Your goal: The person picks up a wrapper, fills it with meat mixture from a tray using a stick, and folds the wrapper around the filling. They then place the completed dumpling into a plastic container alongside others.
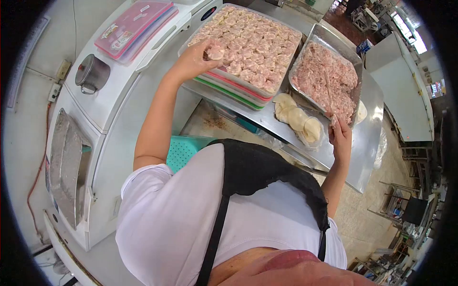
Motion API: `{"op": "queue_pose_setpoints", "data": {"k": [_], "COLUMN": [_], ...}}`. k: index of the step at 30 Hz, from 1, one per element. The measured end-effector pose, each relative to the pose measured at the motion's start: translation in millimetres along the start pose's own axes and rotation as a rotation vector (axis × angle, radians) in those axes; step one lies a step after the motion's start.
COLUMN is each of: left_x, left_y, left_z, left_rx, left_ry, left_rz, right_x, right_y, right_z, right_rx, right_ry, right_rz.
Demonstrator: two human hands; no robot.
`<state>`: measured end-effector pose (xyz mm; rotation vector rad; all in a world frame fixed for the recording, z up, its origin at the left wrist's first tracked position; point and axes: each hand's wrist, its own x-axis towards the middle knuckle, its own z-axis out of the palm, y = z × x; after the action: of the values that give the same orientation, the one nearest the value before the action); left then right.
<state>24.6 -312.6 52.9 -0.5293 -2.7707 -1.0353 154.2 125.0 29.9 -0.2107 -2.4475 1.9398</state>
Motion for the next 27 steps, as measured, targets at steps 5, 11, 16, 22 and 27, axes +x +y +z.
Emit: {"op": "queue_pose_setpoints", "data": {"k": [5,11,16,22,27], "left_x": [11,19,15,8,-3], "left_y": [12,-9,-14,-9,49], "left_z": [-4,14,5,21,3], "left_rx": [0.192,0.297,0.186,0.261,0.253], "left_ry": [-0.216,-0.190,-0.318,-0.175,-0.133], "left_rz": [-0.120,0.029,-0.079,0.041,-0.274], "right_x": [-7,-10,-14,-5,16], "right_y": [11,21,26,33,38], "right_z": [9,5,-8,-36,-59], "right_rx": [0.100,0.102,0.103,0.114,0.094], "right_ry": [0.023,0.045,0.052,0.024,0.003], "right_rz": [0.006,-0.014,0.014,0.082,0.079]}}
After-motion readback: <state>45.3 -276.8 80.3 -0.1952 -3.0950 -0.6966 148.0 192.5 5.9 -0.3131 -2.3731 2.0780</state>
